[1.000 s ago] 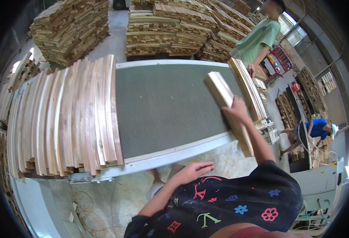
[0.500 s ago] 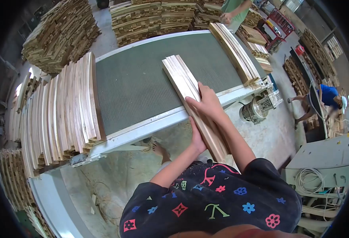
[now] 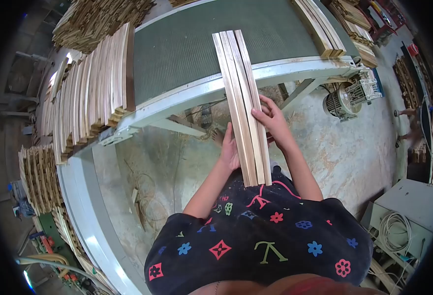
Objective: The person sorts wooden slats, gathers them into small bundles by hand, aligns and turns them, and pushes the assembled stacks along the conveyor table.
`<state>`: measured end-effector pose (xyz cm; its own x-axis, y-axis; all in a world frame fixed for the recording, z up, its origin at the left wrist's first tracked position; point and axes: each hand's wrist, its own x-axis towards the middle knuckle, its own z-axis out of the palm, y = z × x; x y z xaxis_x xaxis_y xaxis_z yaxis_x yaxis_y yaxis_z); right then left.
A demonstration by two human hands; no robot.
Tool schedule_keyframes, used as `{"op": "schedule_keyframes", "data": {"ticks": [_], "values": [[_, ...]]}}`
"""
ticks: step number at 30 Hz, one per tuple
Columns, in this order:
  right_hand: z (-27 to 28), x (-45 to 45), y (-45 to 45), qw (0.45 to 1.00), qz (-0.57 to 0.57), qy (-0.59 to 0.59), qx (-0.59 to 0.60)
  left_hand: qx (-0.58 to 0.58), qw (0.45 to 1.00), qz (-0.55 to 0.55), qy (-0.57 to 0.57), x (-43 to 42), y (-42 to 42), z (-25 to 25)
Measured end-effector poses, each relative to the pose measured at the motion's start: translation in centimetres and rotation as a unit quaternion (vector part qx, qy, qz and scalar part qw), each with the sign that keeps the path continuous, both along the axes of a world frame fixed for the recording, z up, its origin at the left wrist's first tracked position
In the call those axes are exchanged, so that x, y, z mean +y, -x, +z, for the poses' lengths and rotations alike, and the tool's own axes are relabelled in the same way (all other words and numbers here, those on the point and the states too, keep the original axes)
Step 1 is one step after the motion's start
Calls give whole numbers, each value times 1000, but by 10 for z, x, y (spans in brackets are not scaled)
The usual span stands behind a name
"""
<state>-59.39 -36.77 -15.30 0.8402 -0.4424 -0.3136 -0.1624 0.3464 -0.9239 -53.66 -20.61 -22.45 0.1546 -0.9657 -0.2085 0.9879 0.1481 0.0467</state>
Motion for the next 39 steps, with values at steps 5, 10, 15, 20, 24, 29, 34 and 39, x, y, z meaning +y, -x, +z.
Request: {"op": "schedule_keyframes", "data": {"ticks": [5, 10, 15, 20, 24, 29, 34, 39], "values": [[-5, -8, -1, 1000, 20, 6, -5, -31, 998, 54, -8, -1, 11, 10], [5, -9, -1, 996, 65, 43, 33, -53, 997, 51, 6, 2, 10, 4], [-1, -10, -2, 998, 60, 29, 8, -66, 996, 61, 4, -2, 11, 8], [-15, -8, -6, 999, 47, 5, -16, -51, 998, 48, 1, 2, 6, -1], [-12, -8, -5, 999, 44, 6, -12, -51, 998, 40, -10, 3, 4, -5], [-22, -8, -6, 999, 22, 9, -31, -44, 998, 40, 12, 2, 2, -1], [-30, -9, -4, 998, -16, 3, -62, 27, 997, 42, 58, 12, 0, -18], [-28, -13, -3, 999, -6, 19, -28, 50, 996, 63, 38, 16, 6, -6]]}}
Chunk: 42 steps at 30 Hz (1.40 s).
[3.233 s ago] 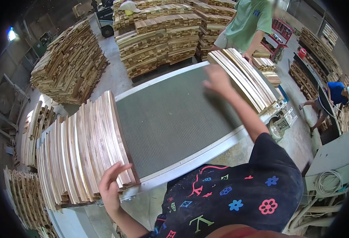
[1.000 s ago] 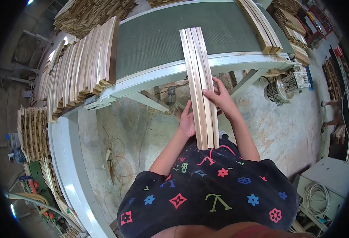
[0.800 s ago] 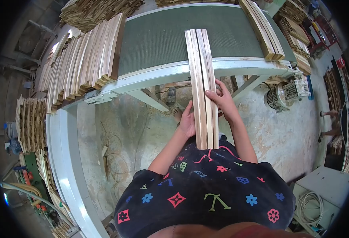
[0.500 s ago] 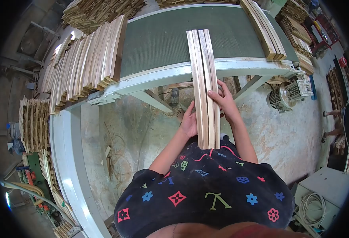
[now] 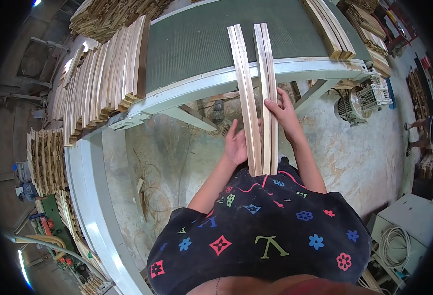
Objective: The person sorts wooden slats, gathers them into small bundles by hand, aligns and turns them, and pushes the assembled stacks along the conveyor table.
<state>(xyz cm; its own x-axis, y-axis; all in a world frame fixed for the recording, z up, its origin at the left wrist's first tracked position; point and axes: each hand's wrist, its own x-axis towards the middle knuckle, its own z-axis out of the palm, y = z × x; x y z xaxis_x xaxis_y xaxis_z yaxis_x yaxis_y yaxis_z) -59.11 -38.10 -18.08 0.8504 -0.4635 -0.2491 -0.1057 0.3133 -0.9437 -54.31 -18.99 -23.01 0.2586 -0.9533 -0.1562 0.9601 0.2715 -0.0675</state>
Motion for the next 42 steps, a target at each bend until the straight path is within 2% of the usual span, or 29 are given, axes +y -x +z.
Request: {"op": "schedule_keyframes", "data": {"ticks": [3, 6, 9, 15, 25, 27, 28, 29, 30, 33, 36, 38, 39, 42], "values": [[0, 3, 1, 1000, 6, 7, 14, -72, 997, 40, -12, -2, 5, 7], [5, 7, 5, 1000, 10, 8, 22, -92, 995, 33, -3, -1, 3, -12], [2, 6, 4, 1000, 2, 4, 7, -118, 984, 31, -130, -2, 6, -15], [4, 9, -3, 1000, 14, 2, -15, -74, 991, 59, -89, -6, 5, -11], [-4, 4, 4, 996, 76, 29, -21, -40, 998, 36, -30, -4, 4, -14], [-21, 4, 8, 992, 57, -85, -74, -29, 999, 29, 13, -3, 5, -16], [-33, 3, 11, 984, 47, -140, -100, -41, 999, 29, -16, -3, 7, -16], [-47, 2, 15, 992, 54, -86, -81, -52, 997, 30, -43, -4, 9, -16], [-53, 1, 21, 992, 71, -86, -63, -63, 995, 31, -71, -4, 12, -17], [-61, 3, 39, 990, 100, -98, -26, -43, 997, -2, -63, -2, 16, -24], [-50, 9, 46, 989, 93, -114, -18, -25, 999, -21, -32, 0, 19, -18], [-43, 7, 50, 989, 110, -98, 5, -4, 999, -28, 38, 0, 17, -8], [-38, 7, 49, 991, 105, -79, -9, 6, 997, -32, 73, -2, 15, -1], [-32, 5, 48, 990, 103, -57, -82, -81, 996, -27, -12, -7, 7, 13]]}}
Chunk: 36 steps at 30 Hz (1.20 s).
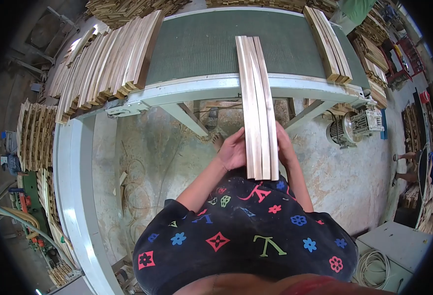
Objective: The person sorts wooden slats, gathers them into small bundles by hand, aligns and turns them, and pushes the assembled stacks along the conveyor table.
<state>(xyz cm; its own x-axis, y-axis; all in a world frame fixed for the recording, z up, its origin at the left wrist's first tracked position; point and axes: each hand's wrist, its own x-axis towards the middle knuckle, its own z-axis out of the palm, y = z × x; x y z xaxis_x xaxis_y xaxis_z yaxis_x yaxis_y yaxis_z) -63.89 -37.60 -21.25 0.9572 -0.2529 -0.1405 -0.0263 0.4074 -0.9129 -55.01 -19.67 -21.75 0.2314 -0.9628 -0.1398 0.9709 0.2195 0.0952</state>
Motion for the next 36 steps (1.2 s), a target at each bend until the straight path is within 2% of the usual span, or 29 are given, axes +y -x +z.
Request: {"op": "schedule_keyframes", "data": {"ticks": [4, 6, 12, 18, 20, 21, 22, 24, 25, 26, 28, 31, 34, 35, 36], "values": [[50, 0, 3, 1000, -4, 7, 5, -7, 992, -21, 126, -4, -19, 28], [87, 3, -1, 1000, -18, -2, 25, -23, 990, -35, 135, -7, -27, 57], [102, -6, -22, 999, 3, 29, -34, -50, 978, 40, 201, -12, -35, 90], [107, -1, -31, 999, 14, 24, -38, -47, 982, 47, 176, -2, -34, 100], [103, -17, -30, 993, 75, 92, -9, -34, 986, 46, 154, 1, -25, 106], [93, -27, -35, 983, 90, 158, -24, -66, 991, 35, 113, 3, -18, 113], [84, -39, -40, 980, 102, 171, -11, -98, 992, 25, 72, 5, -11, 116], [75, -62, -52, 913, 25, 408, 14, -89, 996, 26, 5, 18, -1, 81], [65, -76, -63, 859, -15, 511, -36, -85, 995, 38, -26, 23, 4, 64], [63, -90, -75, 822, -4, 565, -67, -86, 995, 34, -27, 28, 6, 48], [73, -101, -98, 711, 39, 697, -88, -80, 996, 24, -26, 36, 2, 27], [100, -85, -139, 586, 89, 781, -199, -43, 998, 40, -24, 42, -2, 18], [134, -63, -185, 390, 210, 831, -338, -42, 999, 34, 0, 47, -7, 5], [139, -58, -206, 359, 246, 797, -420, -45, 998, 34, -2, 51, -8, 0], [139, -51, -224, 334, 349, 783, -391, -35, 999, 28, -1, 55, -11, 1]]}}
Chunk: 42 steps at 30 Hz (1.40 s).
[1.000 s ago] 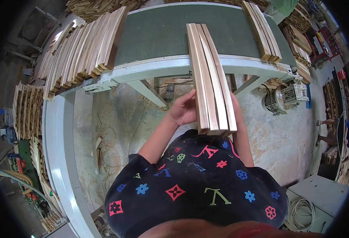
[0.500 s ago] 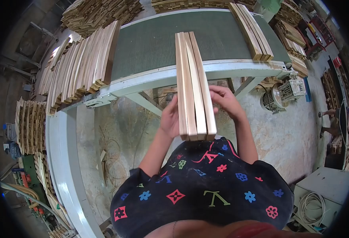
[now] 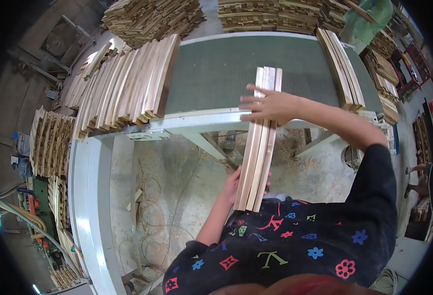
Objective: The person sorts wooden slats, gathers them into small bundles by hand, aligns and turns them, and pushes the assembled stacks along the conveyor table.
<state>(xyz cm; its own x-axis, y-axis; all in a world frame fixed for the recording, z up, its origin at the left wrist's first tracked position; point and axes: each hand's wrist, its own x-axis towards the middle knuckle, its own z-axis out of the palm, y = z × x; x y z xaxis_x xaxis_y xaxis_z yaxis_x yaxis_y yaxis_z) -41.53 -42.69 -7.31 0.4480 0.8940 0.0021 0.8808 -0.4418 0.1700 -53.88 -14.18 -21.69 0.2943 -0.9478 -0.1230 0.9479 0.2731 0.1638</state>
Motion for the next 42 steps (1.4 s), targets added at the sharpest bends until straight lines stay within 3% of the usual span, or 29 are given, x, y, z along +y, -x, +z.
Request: {"op": "schedule_keyframes", "data": {"ticks": [2, 3, 5, 6, 8, 9, 10, 11, 13, 14, 17, 18, 19, 22, 24, 25, 27, 29, 31, 34, 37, 40, 42], "values": [[-3, 17, -36, 974, 58, 139, 167, 17, 1000, -2, 6, 9, -5, 0], [2, 25, -44, 970, 74, 147, 178, 23, 1000, 15, 9, 15, -5, 15], [14, 50, -50, 969, 110, 164, 150, 96, 990, 96, -32, 53, -4, -35], [40, 66, -50, 971, 168, 159, 53, 130, 981, 138, -49, 71, -7, -60], [83, 96, -67, 947, 229, 154, -165, 65, 937, 263, -222, 101, -2, -79], [121, 110, -77, 906, 249, 162, -302, -78, 900, 278, -326, 118, 4, -81], [162, 122, -92, 850, 262, 164, -427, -83, 873, 302, -373, 133, 15, -92], [188, 132, -103, 839, 226, 155, -471, -89, 843, 323, -421, 147, 26, -102], [230, 143, -137, 819, 162, 56, -547, 154, 814, 400, -392, 177, 33, -153], [257, 140, -153, 841, 168, -50, -511, 170, 789, 398, -437, 193, 46, -176], [287, 136, -175, 892, -80, -141, -421, 262, 703, 413, -516, 224, 87, -237], [290, 136, -180, 892, -163, -170, -386, 236, 718, 411, -510, 250, 114, -305], [285, 138, -186, 894, -223, -235, -310, 210, 731, 411, -504, 265, 129, -339], [217, 137, -201, 828, -386, -403, -63, 156, 787, 307, -512, 258, 142, -329], [161, 135, -208, 743, -458, -483, -76, 127, 810, 281, -499, 258, 129, -326], [133, 126, -214, 731, -473, -492, -8, 111, 818, 272, -494, 262, 118, -327], [92, 130, -204, 678, -610, -405, 60, 81, 833, 255, -484, 273, 101, -329], [14, 125, -214, 684, -684, -252, 18, 66, 837, 244, -485, 281, 89, -330], [-33, 126, -213, 681, -697, -221, 49, 73, 825, 240, -507, 289, 77, -325], [-43, 125, -210, 683, -696, -205, 77, 104, 758, 253, -592, 264, 18, -242], [-33, 127, -227, 688, -686, -225, 76, 104, 729, 282, -615, 256, -21, -229], [-28, 148, -254, 662, -686, -280, 110, 85, 755, 269, -592, 244, -43, -221], [-24, 172, -276, 651, -672, -314, 162, 36, 774, 190, -603, 240, -64, -214]]}}
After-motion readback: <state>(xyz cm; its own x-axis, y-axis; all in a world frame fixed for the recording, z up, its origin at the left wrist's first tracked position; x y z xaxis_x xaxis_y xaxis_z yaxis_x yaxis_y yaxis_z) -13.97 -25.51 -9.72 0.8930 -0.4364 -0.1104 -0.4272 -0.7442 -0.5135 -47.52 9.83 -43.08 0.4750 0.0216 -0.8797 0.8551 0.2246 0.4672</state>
